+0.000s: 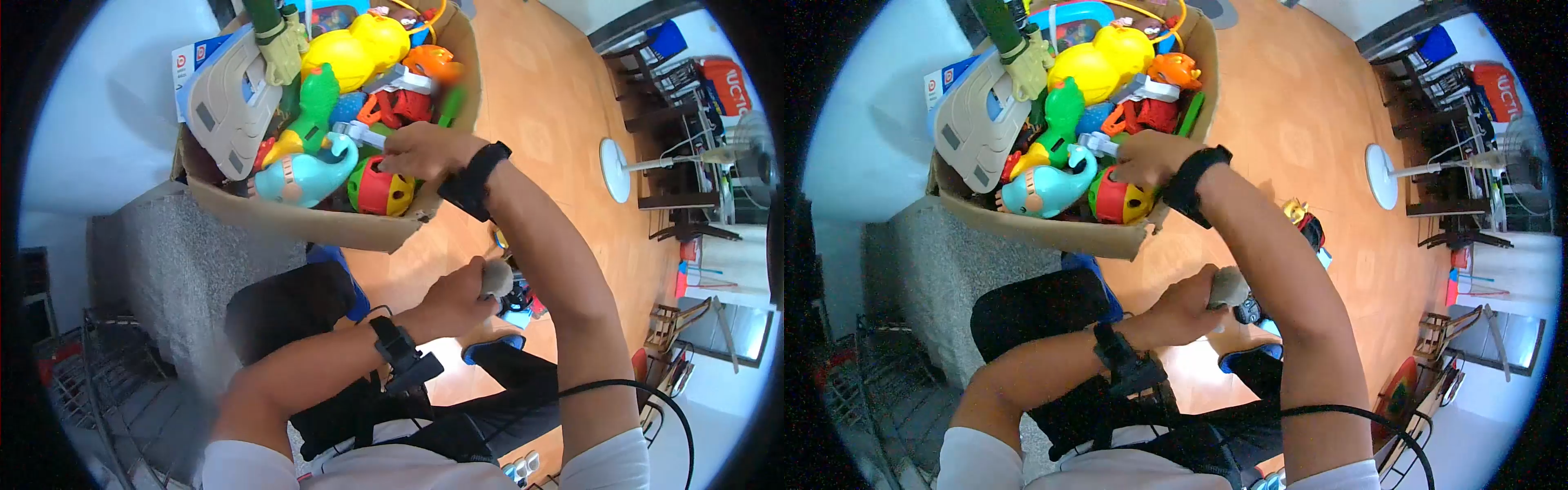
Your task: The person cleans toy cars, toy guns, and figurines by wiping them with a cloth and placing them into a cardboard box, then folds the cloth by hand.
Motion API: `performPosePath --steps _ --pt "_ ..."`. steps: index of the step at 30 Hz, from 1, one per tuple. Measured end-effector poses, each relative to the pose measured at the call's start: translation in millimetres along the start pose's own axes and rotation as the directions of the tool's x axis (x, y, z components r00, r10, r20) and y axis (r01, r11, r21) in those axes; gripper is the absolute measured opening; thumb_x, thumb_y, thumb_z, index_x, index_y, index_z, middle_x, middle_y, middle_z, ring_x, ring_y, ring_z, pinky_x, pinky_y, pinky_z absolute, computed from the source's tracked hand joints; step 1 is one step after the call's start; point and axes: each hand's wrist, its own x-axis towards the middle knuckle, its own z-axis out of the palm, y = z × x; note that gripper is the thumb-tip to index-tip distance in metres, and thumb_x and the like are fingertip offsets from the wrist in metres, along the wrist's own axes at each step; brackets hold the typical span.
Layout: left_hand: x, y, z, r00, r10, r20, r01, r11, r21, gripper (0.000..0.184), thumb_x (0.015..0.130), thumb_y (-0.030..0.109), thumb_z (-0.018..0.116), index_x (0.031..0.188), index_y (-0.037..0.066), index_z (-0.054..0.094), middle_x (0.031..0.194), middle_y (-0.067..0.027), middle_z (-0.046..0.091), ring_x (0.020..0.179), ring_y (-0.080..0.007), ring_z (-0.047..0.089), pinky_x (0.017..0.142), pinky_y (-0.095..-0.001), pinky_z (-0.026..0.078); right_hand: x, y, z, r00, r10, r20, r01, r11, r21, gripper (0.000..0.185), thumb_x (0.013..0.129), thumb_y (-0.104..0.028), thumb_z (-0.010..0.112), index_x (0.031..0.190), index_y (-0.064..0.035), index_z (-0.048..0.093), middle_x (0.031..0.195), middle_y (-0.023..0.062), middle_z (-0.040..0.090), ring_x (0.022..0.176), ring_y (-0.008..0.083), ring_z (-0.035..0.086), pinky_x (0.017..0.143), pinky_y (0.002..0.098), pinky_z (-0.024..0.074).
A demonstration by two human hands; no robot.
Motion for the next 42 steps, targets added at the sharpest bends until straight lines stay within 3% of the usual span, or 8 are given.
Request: performPosePath --steps 4,14,18,24,25,32,36,42 --pt "-3 3 -12 0.998 0.036 -0.049 -0.037 0.999 -0.035 0.051 0.087 0.025 0.068 0.124 -0.002 0.045 0.11 -0.0287 0.065 0.104 -0.0444 0.065 0.089 -0.0483 0.051 8 11 -4 0.746 0.011 -0.666 -0.318 0.884 -0.342 0.048 0.09 -0.038 0.069 0.117 0.0015 0.063 0.117 0.0237 0.062 0.103 0.0365 0.063 0.095 0.0438 0.0494" --pt "11 -19 -2 0.967 0.178 -0.183 -0.179 0.984 0.008 0.05 0.087 0.021 0.07 0.126 0.001 0.046 0.104 -0.0191 0.067 0.101 -0.0318 0.069 0.086 -0.0428 0.055 -36 17 -37 0.839 0.109 -0.533 -0.075 0.994 0.085 0.05 0.084 -0.028 0.079 0.122 0.0016 0.064 0.112 0.0204 0.068 0.099 0.0317 0.068 0.089 0.0396 0.055" --pt "10 -11 -5 0.986 0.067 -0.151 -0.071 0.997 -0.021 0.042 0.089 0.015 0.067 0.123 0.0 0.05 0.105 -0.0129 0.066 0.095 -0.0217 0.067 0.081 -0.0367 0.056 -99 22 -31 0.726 0.045 -0.687 0.059 0.99 0.127 0.029 0.089 -0.018 0.072 0.102 0.0034 0.059 0.077 0.0194 0.061 0.07 0.0293 0.058 0.066 0.043 0.0505" --pt "14 -15 -5 0.992 0.045 -0.115 -0.061 0.988 -0.144 0.037 0.089 0.014 0.067 0.121 0.0 0.054 0.104 -0.0088 0.064 0.088 -0.0173 0.064 0.076 -0.0342 0.055 -196 98 43 0.486 0.355 -0.799 -0.169 0.935 0.313 0.042 0.085 -0.036 0.075 0.11 -0.0022 0.069 0.103 0.0187 0.072 0.095 0.0308 0.07 0.083 0.0394 0.0564" --pt "16 -17 -3 0.989 0.046 -0.14 -0.064 0.989 -0.13 0.045 0.089 0.026 0.069 0.118 -0.004 0.054 0.102 -0.0227 0.07 0.096 -0.0317 0.071 0.082 -0.0409 0.055 -217 111 68 0.46 0.439 -0.772 -0.369 0.885 0.283 0.045 0.085 -0.037 0.075 0.11 -0.0004 0.069 0.103 0.0192 0.072 0.097 0.0303 0.07 0.085 0.0395 0.0558" --pt "30 -4 14 0.992 -0.069 -0.105 0.064 0.997 -0.047 0.038 0.09 0.011 0.064 0.124 -0.001 0.053 0.107 -0.0089 0.063 0.097 -0.017 0.063 0.081 -0.0343 0.055 -312 152 279 0.215 0.937 -0.274 -0.655 0.347 0.671 0.039 0.082 -0.034 0.077 0.098 0.0009 0.067 0.092 0.0129 0.069 0.091 0.0214 0.066 0.079 0.0366 0.0529" --pt "38 13 30 0.991 -0.114 -0.067 0.103 0.984 -0.145 0.037 0.09 0.012 0.066 0.122 -0.002 0.051 0.104 -0.0107 0.064 0.091 -0.019 0.065 0.077 -0.0358 0.055 -358 189 433 0.048 0.992 0.118 -0.528 -0.075 0.846 0.037 0.078 -0.036 0.073 0.086 0.0 0.073 0.078 0.016 0.073 0.077 0.034 0.072 0.074 0.0453 0.0544" --pt "58 9 54 0.988 -0.156 -0.001 0.154 0.975 -0.163 0.036 0.091 0.007 0.065 0.123 -0.001 0.05 0.102 -0.0078 0.062 0.085 -0.0159 0.064 0.072 -0.0339 0.056 -363 179 528 -0.027 0.975 0.221 -0.11 -0.223 0.969 0.027 0.085 -0.022 0.076 0.102 -0.0069 0.062 0.076 0.0032 0.058 0.061 0.0151 0.057 0.052 0.0309 0.0513"
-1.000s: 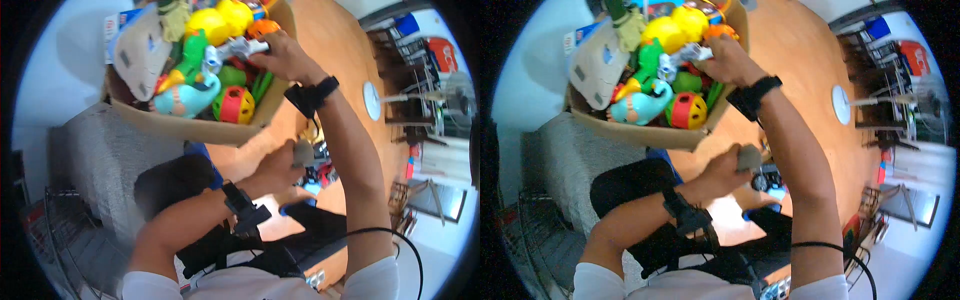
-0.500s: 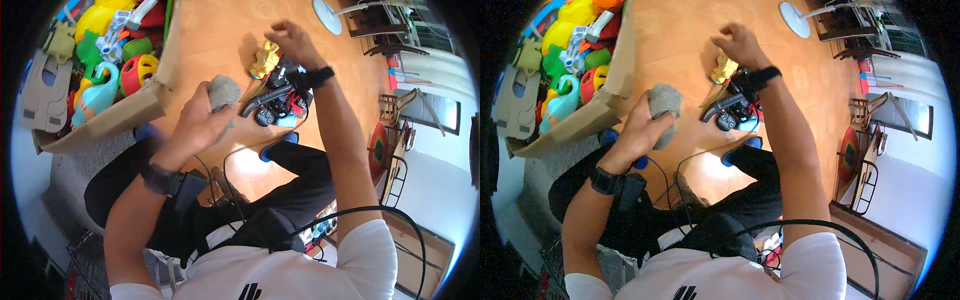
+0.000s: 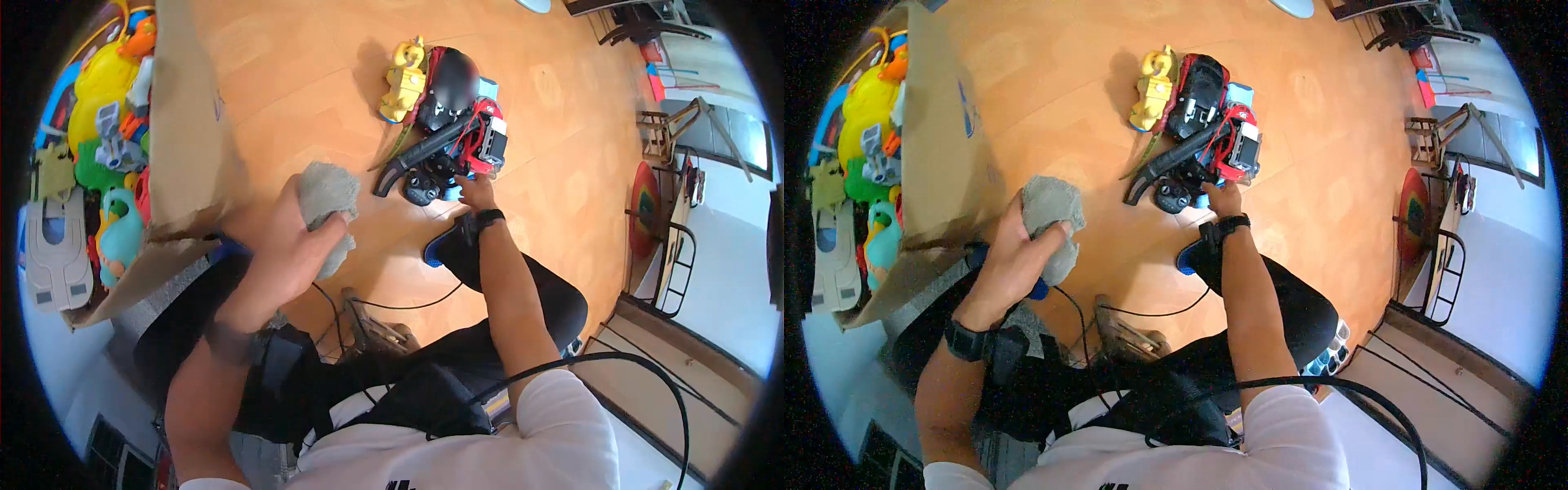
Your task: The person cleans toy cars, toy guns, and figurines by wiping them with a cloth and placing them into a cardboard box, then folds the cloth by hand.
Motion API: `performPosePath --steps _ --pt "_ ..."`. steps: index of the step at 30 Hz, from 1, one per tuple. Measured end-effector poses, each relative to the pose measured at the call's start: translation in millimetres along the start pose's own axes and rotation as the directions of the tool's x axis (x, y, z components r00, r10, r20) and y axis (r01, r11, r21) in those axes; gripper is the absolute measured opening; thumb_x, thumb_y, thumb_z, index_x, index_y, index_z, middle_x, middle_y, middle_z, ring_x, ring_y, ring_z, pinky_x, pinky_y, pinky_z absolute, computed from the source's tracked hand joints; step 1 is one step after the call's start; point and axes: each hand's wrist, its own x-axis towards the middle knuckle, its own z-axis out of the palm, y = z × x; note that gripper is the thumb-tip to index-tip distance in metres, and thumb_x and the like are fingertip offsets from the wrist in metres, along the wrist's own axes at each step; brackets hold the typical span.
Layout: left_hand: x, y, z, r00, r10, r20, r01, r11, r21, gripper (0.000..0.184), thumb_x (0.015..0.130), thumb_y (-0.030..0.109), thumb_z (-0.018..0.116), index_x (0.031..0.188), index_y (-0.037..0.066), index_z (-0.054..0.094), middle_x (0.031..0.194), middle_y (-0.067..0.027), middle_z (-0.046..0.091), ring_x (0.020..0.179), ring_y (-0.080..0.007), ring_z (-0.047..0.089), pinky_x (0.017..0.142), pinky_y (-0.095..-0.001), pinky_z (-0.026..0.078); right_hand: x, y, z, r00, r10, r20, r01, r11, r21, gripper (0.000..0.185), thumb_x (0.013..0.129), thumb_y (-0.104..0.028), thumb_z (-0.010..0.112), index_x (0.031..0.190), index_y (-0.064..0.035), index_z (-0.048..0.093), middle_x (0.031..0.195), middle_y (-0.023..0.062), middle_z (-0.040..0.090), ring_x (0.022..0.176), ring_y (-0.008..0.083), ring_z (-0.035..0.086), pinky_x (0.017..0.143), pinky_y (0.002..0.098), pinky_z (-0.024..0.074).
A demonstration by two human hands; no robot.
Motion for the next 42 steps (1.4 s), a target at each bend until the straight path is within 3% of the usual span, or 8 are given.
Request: performPosePath --steps 6,9,13,16,21,26,37,42 --pt "19 -33 14 0.997 0.03 0.074 -0.029 0.999 -0.023 0.034 0.091 0.006 0.063 0.123 0.002 0.051 0.102 -0.0066 0.062 0.085 -0.0148 0.064 0.072 -0.0336 0.055 4 -13 14 0.988 0.081 0.129 -0.106 0.973 0.203 0.036 0.088 -0.022 0.074 0.117 -0.0065 0.059 0.096 0.0075 0.065 0.074 0.0198 0.064 0.057 0.0353 0.0566" --pt "15 -16 7 0.982 -0.084 0.169 0.085 0.996 0.004 0.035 0.094 0.003 0.06 0.127 0.009 0.051 0.104 -0.0019 0.061 0.084 -0.0103 0.061 0.072 -0.0294 0.054 13 -5 18 0.954 -0.298 0.023 0.297 0.935 -0.193 0.038 0.086 -0.033 0.074 0.109 -0.0041 0.067 0.095 0.0152 0.071 0.084 0.0305 0.068 0.072 0.0431 0.0535" --pt "16 -33 5 0.999 0.039 -0.004 -0.034 0.927 0.373 0.043 0.09 0.022 0.067 0.123 0.002 0.049 0.105 -0.0169 0.067 0.094 -0.0287 0.069 0.08 -0.0414 0.055 -37 -84 -1 0.933 -0.349 -0.084 0.275 0.845 -0.458 0.042 0.079 -0.036 0.075 0.1 0.0006 0.072 0.089 0.0263 0.071 0.087 0.0416 0.069 0.077 0.0502 0.0521" --pt "8 -26 -1 0.999 0.044 0.017 -0.047 0.948 0.315 0.049 0.085 0.026 0.067 0.118 -0.004 0.048 0.102 -0.0296 0.065 0.098 -0.0453 0.066 0.085 -0.05 0.051 -61 -137 -17 0.794 -0.568 -0.218 0.33 0.703 -0.631 0.044 0.077 -0.037 0.075 0.086 0.0043 0.063 0.08 0.0266 0.067 0.078 0.0433 0.067 0.072 0.0489 0.052" --pt "-4 -21 -12 0.999 0.017 0.045 -0.032 0.93 0.366 0.056 0.084 0.029 0.068 0.124 -0.003 0.047 0.108 -0.0291 0.065 0.101 -0.0434 0.066 0.088 -0.0499 0.05 -154 -280 -25 0.769 -0.62 -0.158 0.529 0.755 -0.389 0.025 0.085 -0.02 0.074 0.085 0.0006 0.06 0.074 0.0069 0.062 0.069 0.0118 0.057 0.061 0.0281 0.0464" --pt "-19 -19 -26 0.999 0.035 0.035 -0.045 0.939 0.342 0.058 0.085 0.029 0.068 0.126 -0.005 0.045 0.108 -0.0297 0.065 0.102 -0.0427 0.066 0.087 -0.0484 0.051 -261 -396 29 0.6 -0.795 0.088 0.779 0.605 0.165 0.018 0.091 -0.014 0.071 0.099 -0.003 0.06 0.083 -0.0016 0.059 0.073 0.0065 0.052 0.062 0.0227 0.0413" --pt "-37 -20 -41 0.971 0.237 0.01 -0.235 0.953 0.193 0.049 0.085 0.022 0.068 0.12 -0.004 0.044 0.104 -0.0265 0.067 0.096 -0.0402 0.068 0.084 -0.0484 0.052 -315 -492 226 0.173 -0.888 0.427 0.927 0.294 0.235 0.038 0.087 -0.021 0.077 0.109 0.0054 0.063 0.094 0.0106 0.069 0.079 0.0161 0.067 0.069 0.0312 0.0556" --pt "-41 -19 -47 0.966 0.26 0.021 -0.259 0.952 0.163 0.049 0.086 0.025 0.069 0.118 -0.003 0.045 0.109 -0.0272 0.064 0.106 -0.0427 0.064 0.089 -0.0497 0.05 -314 -475 210 0.358 -0.819 0.449 0.831 0.499 0.247 0.038 0.089 -0.02 0.075 0.114 0.0056 0.062 0.101 0.0127 0.067 0.081 0.0167 0.067 0.069 0.0306 0.0578"
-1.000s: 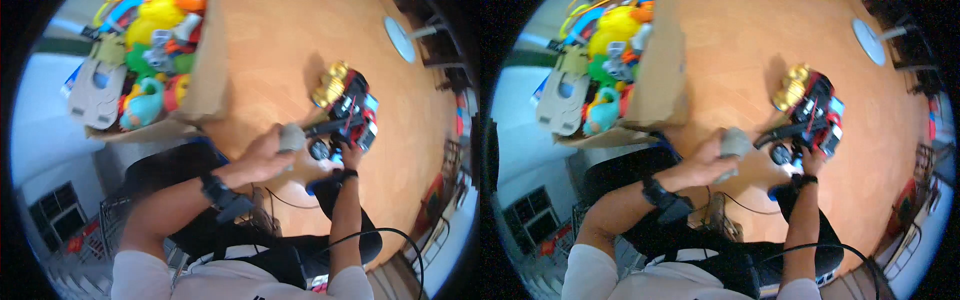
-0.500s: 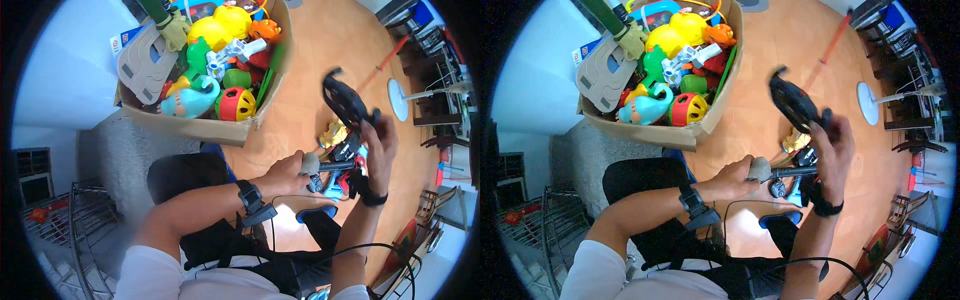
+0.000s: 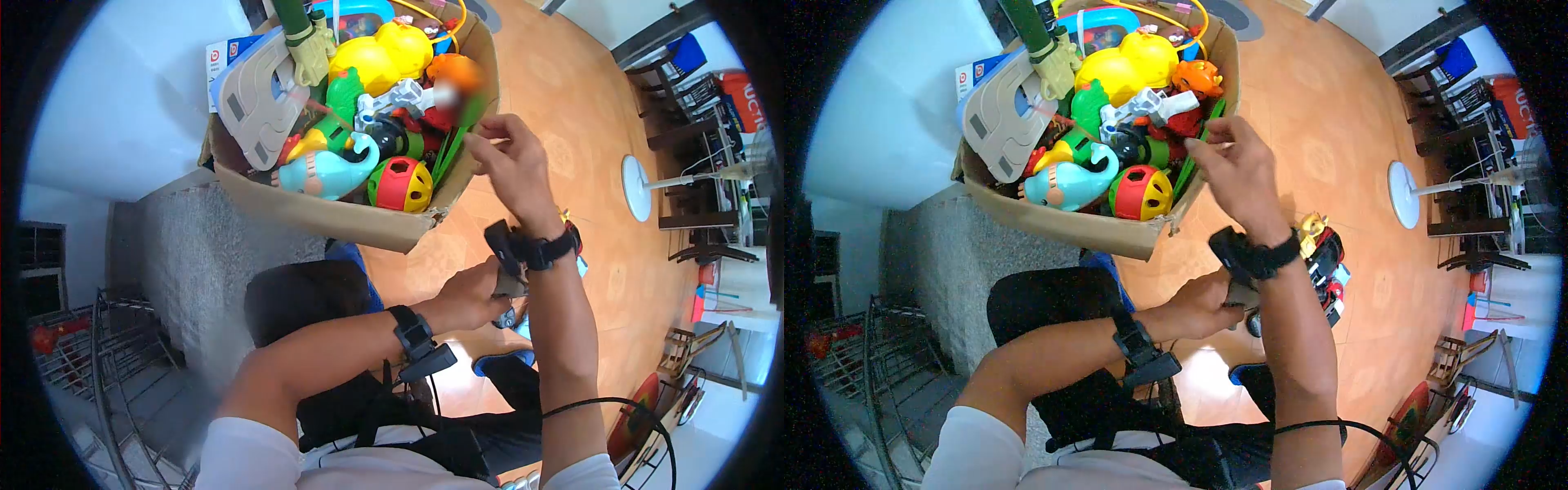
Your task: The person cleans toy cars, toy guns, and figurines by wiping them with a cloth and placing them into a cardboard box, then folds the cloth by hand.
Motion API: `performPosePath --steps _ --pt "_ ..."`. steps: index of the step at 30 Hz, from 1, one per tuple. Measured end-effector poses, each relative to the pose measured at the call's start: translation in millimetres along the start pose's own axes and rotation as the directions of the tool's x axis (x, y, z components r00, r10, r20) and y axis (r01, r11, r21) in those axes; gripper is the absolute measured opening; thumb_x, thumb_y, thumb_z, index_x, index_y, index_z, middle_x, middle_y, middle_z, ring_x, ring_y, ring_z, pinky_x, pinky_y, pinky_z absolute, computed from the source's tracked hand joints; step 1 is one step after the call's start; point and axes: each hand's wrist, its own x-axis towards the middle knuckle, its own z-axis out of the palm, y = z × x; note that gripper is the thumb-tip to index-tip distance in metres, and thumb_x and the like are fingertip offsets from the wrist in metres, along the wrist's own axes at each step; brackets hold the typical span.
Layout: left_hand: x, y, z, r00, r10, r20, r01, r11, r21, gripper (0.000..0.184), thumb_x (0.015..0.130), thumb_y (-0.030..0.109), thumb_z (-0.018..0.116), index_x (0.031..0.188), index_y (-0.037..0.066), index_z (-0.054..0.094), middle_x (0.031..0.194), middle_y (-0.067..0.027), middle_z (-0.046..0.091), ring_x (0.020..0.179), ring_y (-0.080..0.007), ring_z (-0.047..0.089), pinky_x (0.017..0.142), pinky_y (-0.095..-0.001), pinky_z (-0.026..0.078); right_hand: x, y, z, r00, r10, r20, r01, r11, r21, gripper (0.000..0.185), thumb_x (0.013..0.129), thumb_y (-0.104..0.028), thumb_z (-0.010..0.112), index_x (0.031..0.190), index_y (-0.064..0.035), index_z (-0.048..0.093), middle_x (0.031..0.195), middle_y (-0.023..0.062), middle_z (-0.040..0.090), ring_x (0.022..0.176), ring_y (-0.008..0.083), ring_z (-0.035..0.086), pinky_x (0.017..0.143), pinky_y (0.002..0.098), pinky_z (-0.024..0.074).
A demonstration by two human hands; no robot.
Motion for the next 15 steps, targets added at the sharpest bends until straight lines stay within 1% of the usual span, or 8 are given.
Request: performPosePath --steps 3,4,7,10,12,13,14,15 --pt "-1 7 -1 0.996 -0.086 0.015 0.083 0.989 0.125 0.048 0.086 0.026 0.069 0.116 -0.003 0.046 0.109 -0.0273 0.064 0.105 -0.0432 0.064 0.09 -0.0492 0.05 -16 14 -31 0.992 0.083 -0.092 -0.077 0.994 0.074 0.036 0.09 -0.019 0.074 0.114 0.0045 0.061 0.101 0.011 0.065 0.081 0.0154 0.065 0.066 0.0283 0.058" --pt "0 7 -2 0.996 -0.087 0.004 0.086 0.988 0.126 0.049 0.085 0.026 0.069 0.117 -0.003 0.047 0.108 -0.0275 0.064 0.105 -0.0432 0.065 0.089 -0.0485 0.051 -25 21 -43 0.985 0.109 -0.135 -0.098 0.992 0.084 0.035 0.09 -0.019 0.074 0.114 0.0037 0.061 0.101 0.0101 0.065 0.08 0.0147 0.065 0.064 0.0273 0.0579" --pt "3 8 2 0.992 -0.129 0.011 0.125 0.98 0.157 0.05 0.084 0.026 0.069 0.119 -0.003 0.049 0.109 -0.0277 0.064 0.105 -0.0422 0.065 0.088 -0.0462 0.052 -68 83 -98 0.938 0.231 -0.26 -0.226 0.973 0.048 0.033 0.092 -0.019 0.072 0.114 0.0021 0.061 0.095 0.0081 0.063 0.078 0.0131 0.064 0.062 0.0269 0.0565" --pt "3 14 11 0.978 -0.207 -0.036 0.21 0.969 0.132 0.047 0.084 0.025 0.071 0.119 0.0 0.051 0.109 -0.0228 0.066 0.102 -0.0363 0.067 0.089 -0.0444 0.053 -119 153 -129 0.855 0.372 -0.361 -0.37 0.926 0.077 0.031 0.091 -0.017 0.071 0.113 0.0021 0.061 0.093 0.0085 0.064 0.076 0.014 0.064 0.061 0.0269 0.0555" --pt "13 -17 20 0.997 -0.043 -0.057 0.044 0.999 0.031 0.045 0.084 0.023 0.073 0.118 0.001 0.052 0.107 -0.0167 0.066 0.099 -0.0281 0.068 0.088 -0.0419 0.054 -172 206 -151 0.759 0.518 -0.393 -0.535 0.841 0.075 0.03 0.09 -0.02 0.072 0.109 0.0016 0.064 0.087 0.0086 0.068 0.072 0.0151 0.065 0.059 0.0286 0.054" --pt "17 -23 20 0.994 -0.105 -0.025 0.105 0.994 0.02 0.044 0.085 0.022 0.073 0.118 0.001 0.052 0.106 -0.0149 0.066 0.098 -0.0252 0.067 0.086 -0.0403 0.055 -201 238 -160 0.735 0.535 -0.416 -0.606 0.793 -0.053 0.028 0.089 -0.024 0.073 0.102 0.0004 0.068 0.081 0.0084 0.07 0.07 0.0157 0.066 0.059 0.0312 0.0534" --pt "17 -25 22 0.985 -0.17 0.003 0.17 0.985 0.016 0.042 0.086 0.02 0.072 0.118 0.001 0.053 0.105 -0.0131 0.065 0.098 -0.0223 0.066 0.085 -0.0387 0.055 -231 277 -165 0.668 0.604 -0.435 -0.683 0.729 -0.039 0.028 0.087 -0.027 0.075 0.095 -0.0005 0.071 0.08 0.0095 0.07 0.07 0.0167 0.068 0.062 0.0325 0.0536" --pt "17 -24 24 0.981 -0.193 0.009 0.192 0.98 0.054 0.041 0.087 0.019 0.071 0.119 0.001 0.052 0.105 -0.0131 0.065 0.097 -0.0212 0.066 0.083 -0.0373 0.055 -267 335 -173 0.668 0.603 -0.436 -0.713 0.687 -0.142 0.025 0.086 -0.023 0.075 0.095 -0.0015 0.067 0.079 0.0062 0.065 0.066 0.0159 0.064 0.052 0.0314 0.0555"
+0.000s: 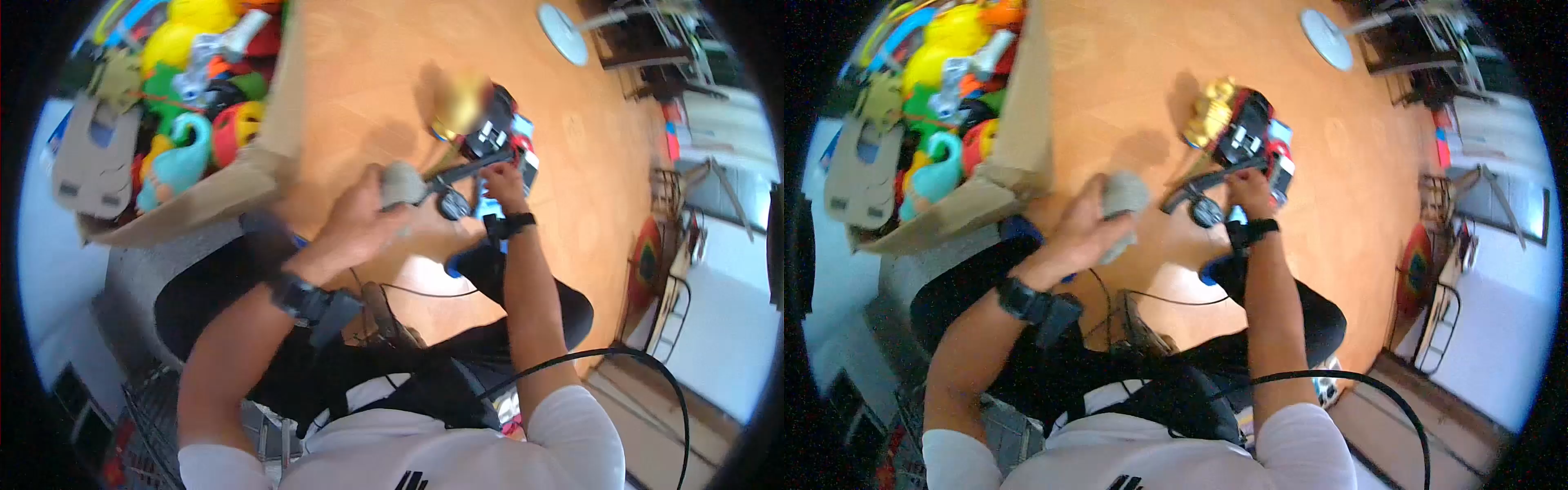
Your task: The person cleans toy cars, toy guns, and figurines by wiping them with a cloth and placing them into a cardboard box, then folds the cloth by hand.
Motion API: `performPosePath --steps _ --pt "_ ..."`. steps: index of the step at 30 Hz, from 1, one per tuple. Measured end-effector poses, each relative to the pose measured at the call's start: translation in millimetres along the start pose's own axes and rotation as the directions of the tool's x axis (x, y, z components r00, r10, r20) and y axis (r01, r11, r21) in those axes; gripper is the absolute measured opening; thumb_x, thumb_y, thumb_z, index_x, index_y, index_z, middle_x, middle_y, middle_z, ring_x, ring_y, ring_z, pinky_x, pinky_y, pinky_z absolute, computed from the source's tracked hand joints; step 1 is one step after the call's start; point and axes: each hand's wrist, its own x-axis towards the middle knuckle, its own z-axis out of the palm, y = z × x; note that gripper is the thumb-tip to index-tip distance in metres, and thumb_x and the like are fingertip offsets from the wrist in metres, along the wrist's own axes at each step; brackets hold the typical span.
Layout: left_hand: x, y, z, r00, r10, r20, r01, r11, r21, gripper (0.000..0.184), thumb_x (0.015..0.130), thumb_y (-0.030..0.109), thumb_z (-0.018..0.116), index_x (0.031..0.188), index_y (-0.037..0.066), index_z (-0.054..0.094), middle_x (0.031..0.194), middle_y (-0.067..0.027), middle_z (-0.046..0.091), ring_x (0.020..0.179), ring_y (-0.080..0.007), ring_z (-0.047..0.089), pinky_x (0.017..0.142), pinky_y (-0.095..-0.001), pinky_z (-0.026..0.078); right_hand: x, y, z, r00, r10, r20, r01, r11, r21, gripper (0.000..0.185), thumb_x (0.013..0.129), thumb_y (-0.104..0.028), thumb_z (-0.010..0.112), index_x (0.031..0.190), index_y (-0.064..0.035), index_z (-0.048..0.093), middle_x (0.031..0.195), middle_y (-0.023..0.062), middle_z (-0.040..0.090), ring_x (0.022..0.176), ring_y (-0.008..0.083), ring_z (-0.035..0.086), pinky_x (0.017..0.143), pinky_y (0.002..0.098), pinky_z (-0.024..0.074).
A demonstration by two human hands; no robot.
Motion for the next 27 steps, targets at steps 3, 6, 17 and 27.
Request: performPosePath --steps 3,6,17,27 --pt "5 20 3 0.998 -0.055 0.018 0.054 0.998 0.039 0.045 0.087 0.022 0.07 0.119 -0.003 0.051 0.107 -0.0209 0.067 0.1 -0.0292 0.068 0.082 -0.0401 0.055 -28 64 5 0.891 0.416 0.182 -0.443 0.884 0.147 0.023 0.085 -0.021 0.074 0.096 -0.0008 0.069 0.081 0.0089 0.065 0.067 0.0186 0.065 0.053 0.0326 0.0569" --pt "13 12 16 0.996 -0.09 0.015 0.089 0.994 0.065 0.041 0.089 0.017 0.069 0.121 -0.003 0.05 0.105 -0.0165 0.065 0.095 -0.0237 0.067 0.08 -0.0376 0.056 -46 97 26 0.776 0.562 0.287 -0.612 0.78 0.128 0.032 0.085 -0.023 0.074 0.102 0.0033 0.067 0.09 0.0103 0.066 0.073 0.0201 0.067 0.054 0.0337 0.0579" --pt "32 32 39 0.973 -0.209 0.099 0.222 0.964 -0.149 0.037 0.092 0.01 0.066 0.123 -0.002 0.05 0.108 -0.0111 0.062 0.096 -0.0174 0.064 0.079 -0.0357 0.056 -25 145 110 0.924 0.377 -0.061 -0.38 0.924 -0.036 0.075 0.068 -0.043 0.086 0.11 0.0157 0.063 0.104 0.0299 0.07 0.091 0.036 0.071 0.082 0.0405 0.0559" --pt "31 11 35 0.978 -0.178 0.111 0.196 0.963 -0.185 0.038 0.091 0.01 0.067 0.124 0.0 0.051 0.107 -0.01 0.064 0.099 -0.0168 0.063 0.085 -0.0356 0.053 -39 81 112 0.938 0.343 -0.059 -0.348 0.924 -0.158 0.062 0.069 -0.041 0.084 0.098 0.0113 0.069 0.103 0.0304 0.07 0.095 0.0409 0.07 0.087 0.0459 0.055"
